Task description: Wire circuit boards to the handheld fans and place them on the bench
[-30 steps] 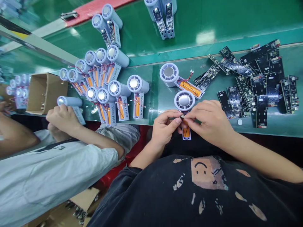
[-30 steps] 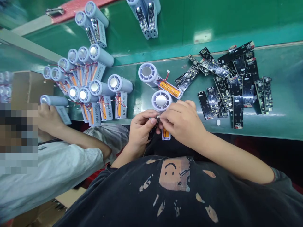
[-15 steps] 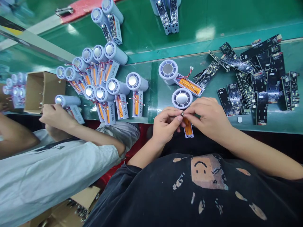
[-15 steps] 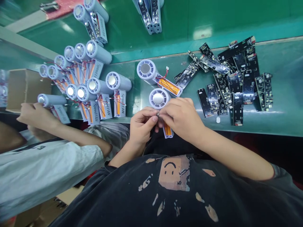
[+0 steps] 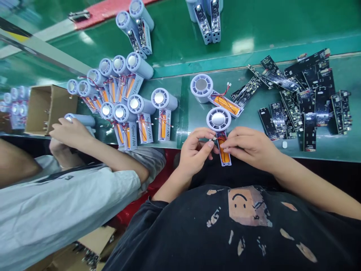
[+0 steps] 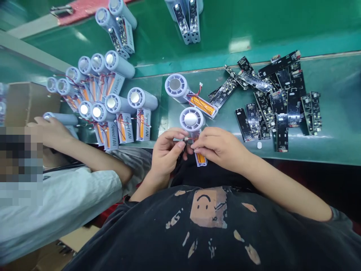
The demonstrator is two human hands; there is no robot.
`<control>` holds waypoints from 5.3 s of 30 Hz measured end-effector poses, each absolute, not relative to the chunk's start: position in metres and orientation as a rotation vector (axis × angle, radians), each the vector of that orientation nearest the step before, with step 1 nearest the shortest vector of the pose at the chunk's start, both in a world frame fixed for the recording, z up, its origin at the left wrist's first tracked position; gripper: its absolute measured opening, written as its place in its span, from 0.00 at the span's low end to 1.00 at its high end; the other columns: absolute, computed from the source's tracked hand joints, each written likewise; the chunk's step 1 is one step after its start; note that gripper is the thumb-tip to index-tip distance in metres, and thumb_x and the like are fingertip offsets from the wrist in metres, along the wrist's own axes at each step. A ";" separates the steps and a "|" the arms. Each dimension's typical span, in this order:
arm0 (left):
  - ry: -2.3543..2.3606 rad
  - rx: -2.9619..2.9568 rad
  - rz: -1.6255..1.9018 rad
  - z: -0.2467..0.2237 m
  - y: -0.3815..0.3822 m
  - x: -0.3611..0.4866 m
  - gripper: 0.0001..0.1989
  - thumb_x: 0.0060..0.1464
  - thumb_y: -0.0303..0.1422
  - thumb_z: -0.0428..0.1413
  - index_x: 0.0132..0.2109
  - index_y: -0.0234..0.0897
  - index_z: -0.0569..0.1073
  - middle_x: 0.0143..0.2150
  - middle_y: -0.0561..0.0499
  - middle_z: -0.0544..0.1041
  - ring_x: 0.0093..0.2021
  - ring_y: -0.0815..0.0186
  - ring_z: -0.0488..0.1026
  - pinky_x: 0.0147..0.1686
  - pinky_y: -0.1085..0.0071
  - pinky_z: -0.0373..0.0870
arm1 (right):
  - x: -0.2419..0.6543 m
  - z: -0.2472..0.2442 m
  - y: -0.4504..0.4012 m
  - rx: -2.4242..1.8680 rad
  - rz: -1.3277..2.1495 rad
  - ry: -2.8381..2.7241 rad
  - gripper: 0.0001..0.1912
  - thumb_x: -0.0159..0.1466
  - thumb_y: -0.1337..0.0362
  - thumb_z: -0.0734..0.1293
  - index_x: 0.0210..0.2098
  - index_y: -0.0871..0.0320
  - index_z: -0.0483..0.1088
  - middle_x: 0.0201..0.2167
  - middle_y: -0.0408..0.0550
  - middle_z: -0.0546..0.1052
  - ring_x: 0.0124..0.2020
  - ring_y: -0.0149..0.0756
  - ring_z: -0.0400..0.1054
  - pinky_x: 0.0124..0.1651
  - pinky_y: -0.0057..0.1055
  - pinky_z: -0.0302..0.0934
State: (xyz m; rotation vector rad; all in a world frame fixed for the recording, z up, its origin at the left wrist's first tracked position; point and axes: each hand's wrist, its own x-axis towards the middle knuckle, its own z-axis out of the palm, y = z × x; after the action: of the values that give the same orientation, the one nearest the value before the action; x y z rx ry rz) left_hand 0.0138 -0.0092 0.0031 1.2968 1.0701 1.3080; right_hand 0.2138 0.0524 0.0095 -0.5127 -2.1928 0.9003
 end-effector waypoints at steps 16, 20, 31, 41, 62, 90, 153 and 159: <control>1.258 2.337 0.992 0.020 -0.004 0.001 0.06 0.64 0.26 0.53 0.44 0.41 0.74 0.60 0.48 0.69 0.44 0.70 0.77 0.40 0.71 0.81 | 0.204 0.007 0.056 -0.652 1.335 -1.987 0.19 0.63 0.70 0.69 0.52 0.55 0.66 0.33 0.39 0.76 0.26 0.25 0.67 0.31 0.23 0.63; 1.308 2.257 1.062 0.019 -0.002 -0.001 0.04 0.63 0.27 0.56 0.42 0.39 0.75 0.58 0.47 0.72 0.46 0.69 0.77 0.43 0.70 0.81 | 0.202 0.009 0.059 -0.559 1.179 -2.108 0.12 0.64 0.66 0.71 0.47 0.56 0.69 0.34 0.42 0.76 0.30 0.28 0.68 0.34 0.26 0.65; 1.335 1.676 1.192 0.013 -0.005 0.000 0.04 0.60 0.34 0.62 0.37 0.39 0.80 0.54 0.47 0.75 0.40 0.69 0.78 0.29 0.76 0.76 | 0.192 0.002 0.046 -0.596 0.508 -2.073 0.06 0.70 0.69 0.64 0.41 0.56 0.73 0.36 0.45 0.80 0.38 0.34 0.74 0.38 0.33 0.61; 1.301 1.703 1.275 0.008 -0.006 0.005 0.05 0.57 0.35 0.64 0.40 0.40 0.79 0.55 0.47 0.73 0.40 0.70 0.76 0.29 0.77 0.74 | 0.191 0.002 0.045 -0.636 0.598 -2.030 0.04 0.69 0.68 0.66 0.38 0.56 0.73 0.35 0.44 0.79 0.39 0.35 0.73 0.40 0.33 0.61; 1.437 1.943 1.228 0.009 -0.009 0.008 0.02 0.62 0.32 0.59 0.41 0.40 0.75 0.61 0.48 0.69 0.53 0.63 0.74 0.40 0.69 0.78 | 0.190 0.004 0.043 -0.756 0.699 -2.019 0.08 0.69 0.64 0.65 0.35 0.55 0.76 0.29 0.44 0.77 0.33 0.35 0.69 0.37 0.35 0.59; 1.093 1.343 1.335 0.005 -0.012 0.021 0.03 0.61 0.31 0.61 0.43 0.39 0.77 0.43 0.53 0.75 0.29 0.75 0.79 0.21 0.82 0.76 | 0.201 0.012 0.059 -0.624 0.585 -2.187 0.11 0.71 0.62 0.64 0.31 0.54 0.74 0.30 0.44 0.75 0.35 0.36 0.66 0.41 0.36 0.57; 1.550 2.499 0.884 0.021 -0.006 0.007 0.06 0.62 0.32 0.58 0.46 0.39 0.75 0.39 0.50 0.82 0.39 0.63 0.75 0.42 0.65 0.66 | 0.210 -0.004 0.023 -0.661 2.696 -0.843 0.22 0.61 0.47 0.73 0.39 0.60 0.70 0.26 0.42 0.76 0.23 0.28 0.73 0.24 0.21 0.65; 1.640 2.443 0.917 0.020 -0.003 0.011 0.04 0.61 0.28 0.57 0.40 0.39 0.77 0.31 0.53 0.81 0.33 0.65 0.75 0.37 0.67 0.67 | 0.206 0.000 0.018 -0.720 2.660 -0.773 0.23 0.60 0.45 0.73 0.35 0.60 0.70 0.21 0.41 0.74 0.19 0.28 0.70 0.20 0.20 0.62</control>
State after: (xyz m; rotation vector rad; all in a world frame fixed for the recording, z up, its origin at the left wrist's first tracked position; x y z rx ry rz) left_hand 0.0109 -0.0030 0.0204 2.4427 1.6396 0.9166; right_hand 0.2056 0.0183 -0.0002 -0.7205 -0.7726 2.6598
